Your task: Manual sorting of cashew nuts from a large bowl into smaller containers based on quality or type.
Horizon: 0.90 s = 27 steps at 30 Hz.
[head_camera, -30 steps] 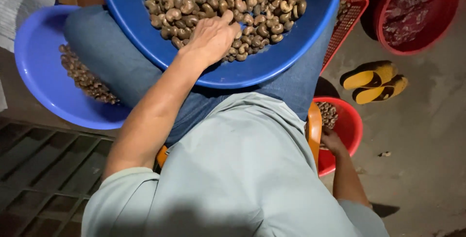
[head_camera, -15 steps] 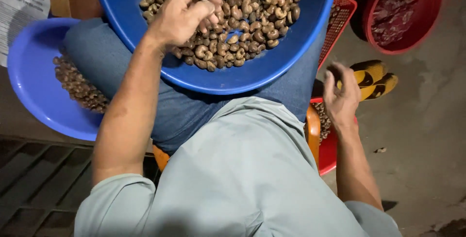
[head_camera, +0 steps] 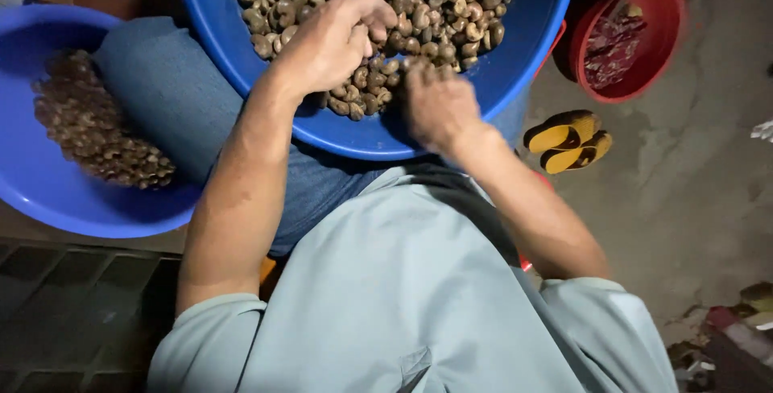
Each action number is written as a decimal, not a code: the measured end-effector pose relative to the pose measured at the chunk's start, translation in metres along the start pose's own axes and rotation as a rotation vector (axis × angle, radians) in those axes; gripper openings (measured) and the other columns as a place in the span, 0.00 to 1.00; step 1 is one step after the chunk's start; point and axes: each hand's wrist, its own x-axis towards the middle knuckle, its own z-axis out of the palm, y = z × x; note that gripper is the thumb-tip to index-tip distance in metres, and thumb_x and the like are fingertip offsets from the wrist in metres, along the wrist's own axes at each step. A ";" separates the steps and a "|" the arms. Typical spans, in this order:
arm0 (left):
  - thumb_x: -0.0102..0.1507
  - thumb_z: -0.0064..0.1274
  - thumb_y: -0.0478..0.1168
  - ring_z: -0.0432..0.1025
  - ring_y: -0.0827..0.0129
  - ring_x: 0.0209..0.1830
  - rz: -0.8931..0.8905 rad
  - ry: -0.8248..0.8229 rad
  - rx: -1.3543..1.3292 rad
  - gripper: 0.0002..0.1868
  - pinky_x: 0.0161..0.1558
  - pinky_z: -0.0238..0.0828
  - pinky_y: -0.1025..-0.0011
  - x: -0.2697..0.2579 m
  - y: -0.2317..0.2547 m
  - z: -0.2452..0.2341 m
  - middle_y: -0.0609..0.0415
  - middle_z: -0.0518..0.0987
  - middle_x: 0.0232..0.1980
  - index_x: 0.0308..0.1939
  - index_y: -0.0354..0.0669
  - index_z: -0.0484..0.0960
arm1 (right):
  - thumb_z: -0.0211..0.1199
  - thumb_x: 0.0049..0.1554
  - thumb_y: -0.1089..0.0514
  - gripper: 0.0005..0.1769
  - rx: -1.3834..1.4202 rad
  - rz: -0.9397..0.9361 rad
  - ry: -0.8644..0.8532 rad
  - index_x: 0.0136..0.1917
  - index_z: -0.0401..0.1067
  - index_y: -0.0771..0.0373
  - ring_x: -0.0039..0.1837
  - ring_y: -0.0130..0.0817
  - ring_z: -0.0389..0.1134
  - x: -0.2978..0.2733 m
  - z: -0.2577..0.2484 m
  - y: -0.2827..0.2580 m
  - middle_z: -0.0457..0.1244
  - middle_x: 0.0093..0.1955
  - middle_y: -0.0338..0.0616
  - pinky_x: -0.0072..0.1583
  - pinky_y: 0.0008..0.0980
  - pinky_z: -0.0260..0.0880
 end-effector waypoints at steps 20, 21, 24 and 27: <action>0.64 0.54 0.36 0.78 0.59 0.28 -0.137 -0.059 0.407 0.11 0.39 0.75 0.56 -0.002 0.010 0.009 0.50 0.86 0.37 0.49 0.40 0.85 | 0.61 0.59 0.58 0.12 -0.040 -0.029 0.568 0.56 0.74 0.58 0.48 0.49 0.70 0.019 0.015 0.089 0.67 0.56 0.51 0.42 0.42 0.74; 0.64 0.56 0.36 0.79 0.59 0.28 -0.124 -0.075 0.432 0.09 0.39 0.77 0.57 -0.002 0.009 0.010 0.50 0.86 0.38 0.47 0.41 0.85 | 0.61 0.59 0.58 0.12 -0.023 -0.070 0.538 0.57 0.74 0.59 0.46 0.48 0.72 0.019 0.017 0.088 0.68 0.57 0.52 0.42 0.41 0.74; 0.63 0.57 0.35 0.78 0.64 0.25 -0.115 -0.145 0.474 0.07 0.33 0.77 0.63 -0.002 0.002 0.016 0.51 0.86 0.38 0.44 0.43 0.87 | 0.64 0.57 0.62 0.12 0.280 -0.151 0.476 0.54 0.72 0.64 0.44 0.51 0.72 0.007 -0.013 0.085 0.69 0.52 0.54 0.45 0.45 0.72; 0.63 0.59 0.38 0.69 0.71 0.20 -0.216 -0.319 0.527 0.09 0.30 0.74 0.68 0.000 0.009 0.026 0.55 0.79 0.29 0.47 0.47 0.87 | 0.59 0.61 0.68 0.09 0.965 -0.188 0.404 0.56 0.68 0.67 0.45 0.42 0.70 -0.004 -0.033 0.095 0.67 0.48 0.51 0.46 0.37 0.73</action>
